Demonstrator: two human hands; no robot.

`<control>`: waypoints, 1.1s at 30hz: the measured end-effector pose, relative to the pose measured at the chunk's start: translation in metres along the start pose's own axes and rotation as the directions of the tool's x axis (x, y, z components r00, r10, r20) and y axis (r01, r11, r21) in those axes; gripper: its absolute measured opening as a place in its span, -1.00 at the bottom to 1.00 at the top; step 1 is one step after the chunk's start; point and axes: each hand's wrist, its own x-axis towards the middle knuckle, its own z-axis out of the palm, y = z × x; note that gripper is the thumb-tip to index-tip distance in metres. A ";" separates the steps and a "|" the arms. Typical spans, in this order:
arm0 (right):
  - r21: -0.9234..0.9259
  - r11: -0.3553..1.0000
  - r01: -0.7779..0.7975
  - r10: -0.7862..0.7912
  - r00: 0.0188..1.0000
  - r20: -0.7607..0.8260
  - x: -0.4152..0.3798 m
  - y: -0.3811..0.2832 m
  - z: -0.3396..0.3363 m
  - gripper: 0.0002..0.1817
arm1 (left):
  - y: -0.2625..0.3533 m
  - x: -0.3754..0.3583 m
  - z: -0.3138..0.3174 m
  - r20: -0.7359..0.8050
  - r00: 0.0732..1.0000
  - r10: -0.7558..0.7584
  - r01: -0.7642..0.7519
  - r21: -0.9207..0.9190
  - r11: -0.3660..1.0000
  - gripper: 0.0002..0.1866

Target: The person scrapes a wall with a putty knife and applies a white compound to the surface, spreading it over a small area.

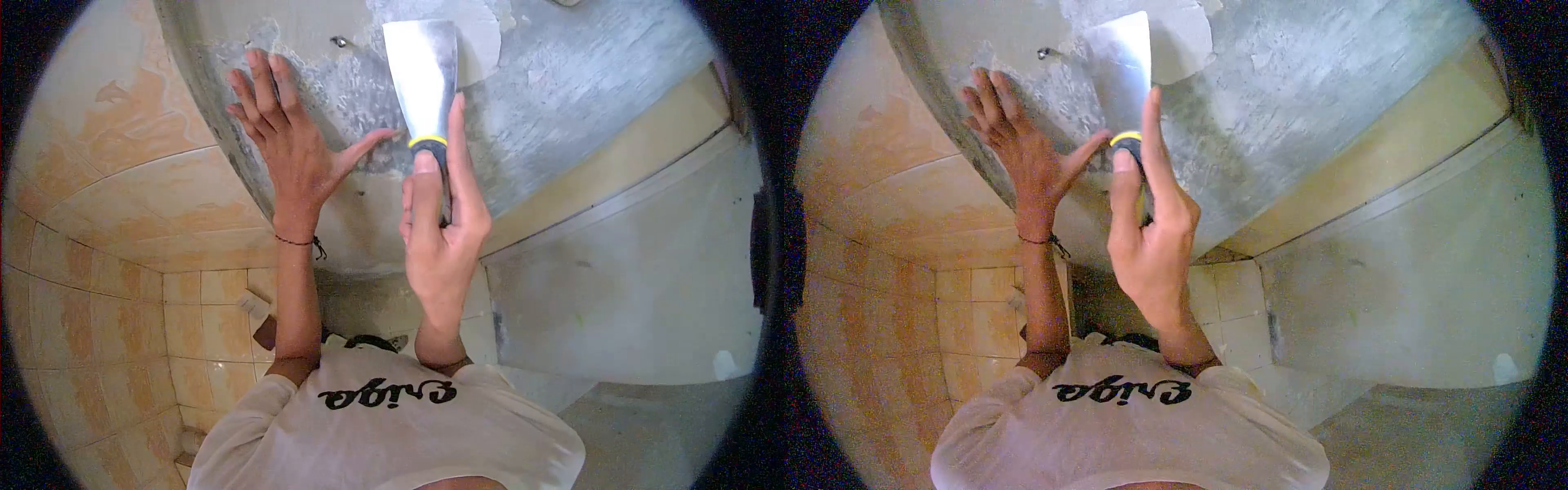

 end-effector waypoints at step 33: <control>-0.048 0.996 0.068 -0.067 0.997 0.024 0.000 0.009 -0.009 -0.46 | 0.002 0.002 -0.007 0.008 1.000 -0.012 0.012 -0.013 1.000 0.52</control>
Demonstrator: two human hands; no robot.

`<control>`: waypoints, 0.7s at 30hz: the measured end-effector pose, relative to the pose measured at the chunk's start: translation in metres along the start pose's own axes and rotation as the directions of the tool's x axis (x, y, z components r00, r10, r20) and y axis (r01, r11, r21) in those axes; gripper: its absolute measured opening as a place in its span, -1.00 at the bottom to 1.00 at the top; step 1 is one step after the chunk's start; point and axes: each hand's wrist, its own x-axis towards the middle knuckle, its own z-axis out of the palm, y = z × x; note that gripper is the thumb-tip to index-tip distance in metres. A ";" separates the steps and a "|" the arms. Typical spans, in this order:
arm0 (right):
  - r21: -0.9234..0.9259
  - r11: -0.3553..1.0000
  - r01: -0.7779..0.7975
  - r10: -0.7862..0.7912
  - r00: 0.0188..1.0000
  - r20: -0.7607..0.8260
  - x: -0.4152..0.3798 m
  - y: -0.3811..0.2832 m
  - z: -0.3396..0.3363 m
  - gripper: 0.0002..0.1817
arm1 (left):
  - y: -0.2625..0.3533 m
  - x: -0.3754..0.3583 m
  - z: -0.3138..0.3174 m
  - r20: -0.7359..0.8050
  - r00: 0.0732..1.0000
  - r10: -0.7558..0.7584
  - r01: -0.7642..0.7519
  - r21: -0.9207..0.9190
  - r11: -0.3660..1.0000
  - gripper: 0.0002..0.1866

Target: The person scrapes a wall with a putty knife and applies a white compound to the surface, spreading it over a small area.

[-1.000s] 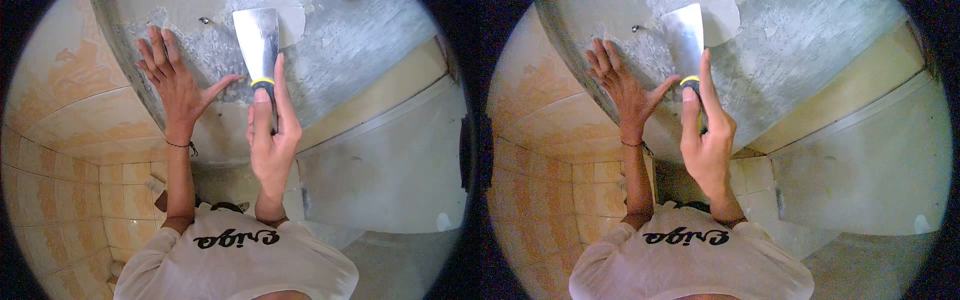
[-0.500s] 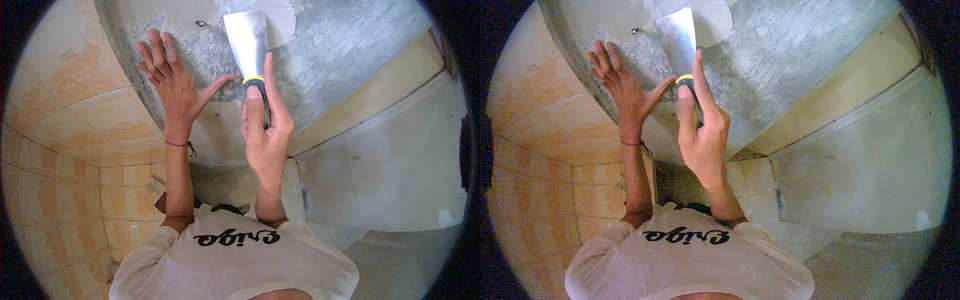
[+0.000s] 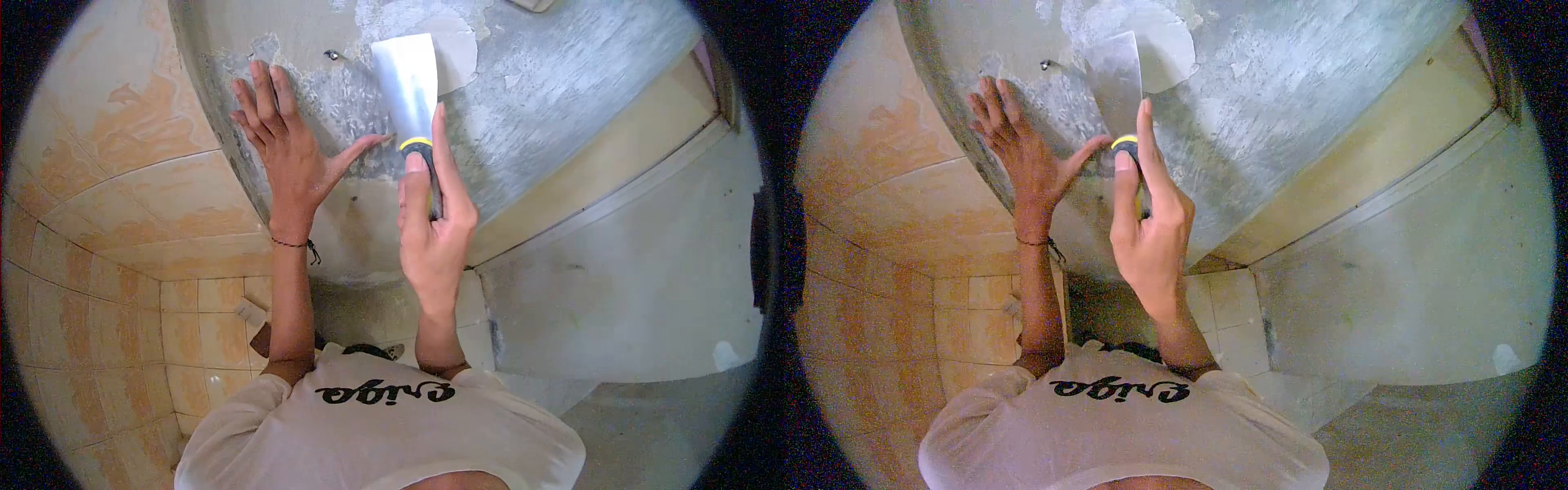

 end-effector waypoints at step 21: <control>-0.050 0.999 0.016 -0.017 1.000 -0.018 0.000 -0.006 0.005 -0.51 | 0.002 0.001 -0.002 0.024 1.000 -0.004 0.004 0.010 1.000 0.52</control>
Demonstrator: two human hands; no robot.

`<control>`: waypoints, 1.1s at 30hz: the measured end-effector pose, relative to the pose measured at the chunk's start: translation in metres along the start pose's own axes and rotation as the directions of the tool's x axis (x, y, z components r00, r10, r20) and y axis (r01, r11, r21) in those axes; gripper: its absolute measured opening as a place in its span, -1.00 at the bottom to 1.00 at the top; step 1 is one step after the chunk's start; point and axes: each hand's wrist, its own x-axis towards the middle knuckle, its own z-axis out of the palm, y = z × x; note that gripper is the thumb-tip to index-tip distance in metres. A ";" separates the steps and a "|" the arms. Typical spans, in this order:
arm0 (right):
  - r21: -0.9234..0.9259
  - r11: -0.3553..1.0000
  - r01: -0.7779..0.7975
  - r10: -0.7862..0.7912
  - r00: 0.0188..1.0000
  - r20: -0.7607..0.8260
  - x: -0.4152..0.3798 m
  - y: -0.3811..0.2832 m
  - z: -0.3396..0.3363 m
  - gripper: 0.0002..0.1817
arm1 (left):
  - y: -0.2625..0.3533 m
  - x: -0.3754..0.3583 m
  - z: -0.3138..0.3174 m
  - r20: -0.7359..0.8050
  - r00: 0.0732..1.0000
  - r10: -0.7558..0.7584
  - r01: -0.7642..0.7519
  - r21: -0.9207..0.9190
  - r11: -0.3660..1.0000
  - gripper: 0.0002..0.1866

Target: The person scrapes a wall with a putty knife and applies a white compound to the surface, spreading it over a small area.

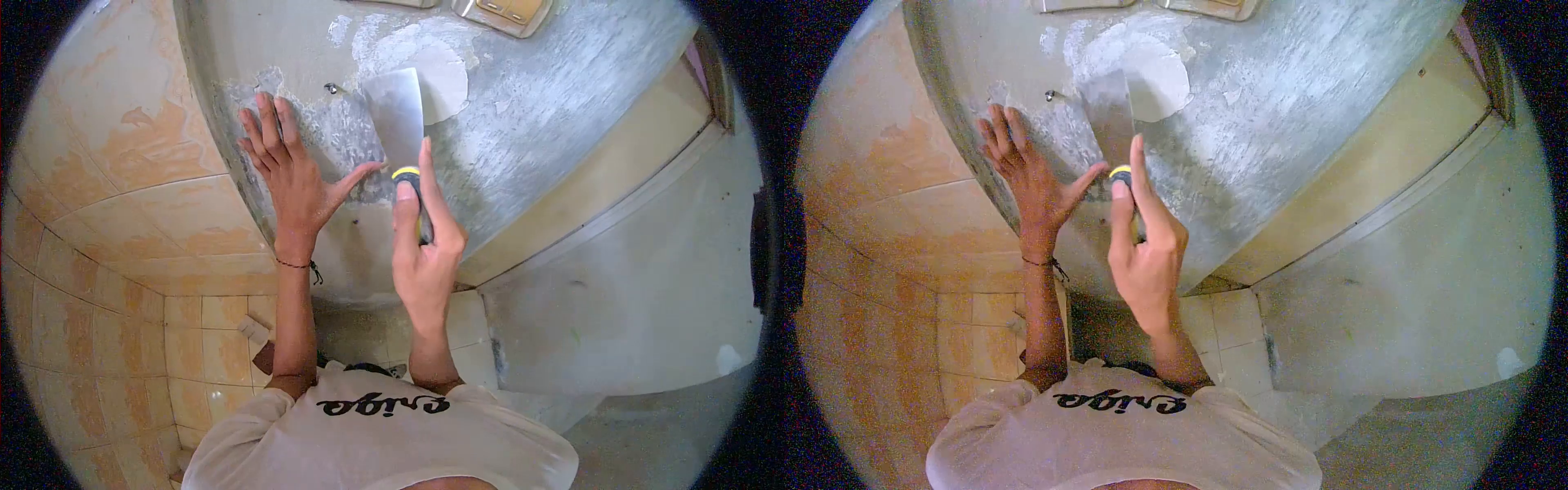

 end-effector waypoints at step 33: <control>-0.096 0.989 0.111 -0.119 0.990 -0.080 0.001 -0.007 0.004 -0.51 | 0.001 -0.001 -0.001 -0.005 1.000 -0.019 0.019 -0.005 1.000 0.52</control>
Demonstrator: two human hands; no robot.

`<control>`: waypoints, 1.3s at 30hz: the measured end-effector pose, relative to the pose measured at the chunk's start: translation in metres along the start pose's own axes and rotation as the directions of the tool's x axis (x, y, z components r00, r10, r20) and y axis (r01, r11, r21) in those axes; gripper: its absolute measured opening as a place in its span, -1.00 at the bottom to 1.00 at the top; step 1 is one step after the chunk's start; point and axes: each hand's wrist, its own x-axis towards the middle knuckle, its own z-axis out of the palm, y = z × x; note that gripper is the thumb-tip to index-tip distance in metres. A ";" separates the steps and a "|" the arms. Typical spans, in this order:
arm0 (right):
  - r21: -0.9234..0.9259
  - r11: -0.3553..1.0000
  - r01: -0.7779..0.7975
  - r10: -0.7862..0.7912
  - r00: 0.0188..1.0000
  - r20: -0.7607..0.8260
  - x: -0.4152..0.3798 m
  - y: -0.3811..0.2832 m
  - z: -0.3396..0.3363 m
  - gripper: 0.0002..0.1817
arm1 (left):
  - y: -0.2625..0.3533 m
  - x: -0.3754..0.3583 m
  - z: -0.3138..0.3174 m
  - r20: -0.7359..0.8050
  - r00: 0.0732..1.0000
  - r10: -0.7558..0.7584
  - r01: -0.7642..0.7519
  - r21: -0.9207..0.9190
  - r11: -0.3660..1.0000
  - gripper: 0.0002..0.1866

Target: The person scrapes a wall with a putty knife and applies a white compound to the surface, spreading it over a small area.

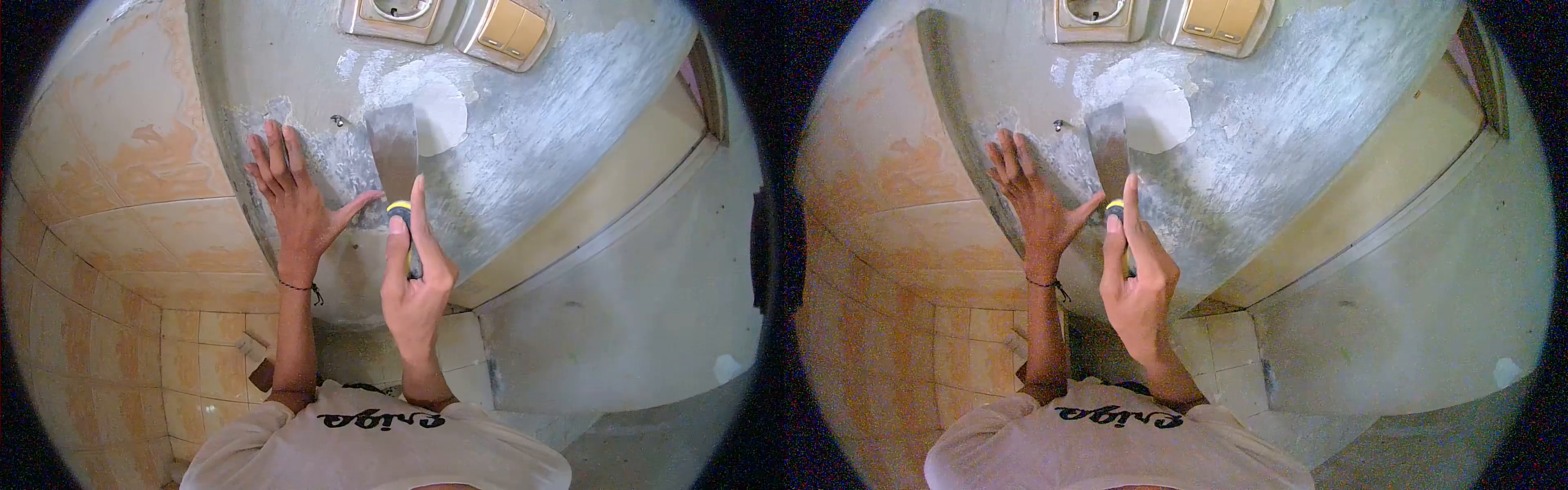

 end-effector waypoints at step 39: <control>0.115 0.961 -0.251 0.244 0.967 0.066 -0.012 0.006 -0.011 -0.55 | 0.002 -0.001 -0.001 -0.006 1.000 -0.009 0.009 -0.003 1.000 0.45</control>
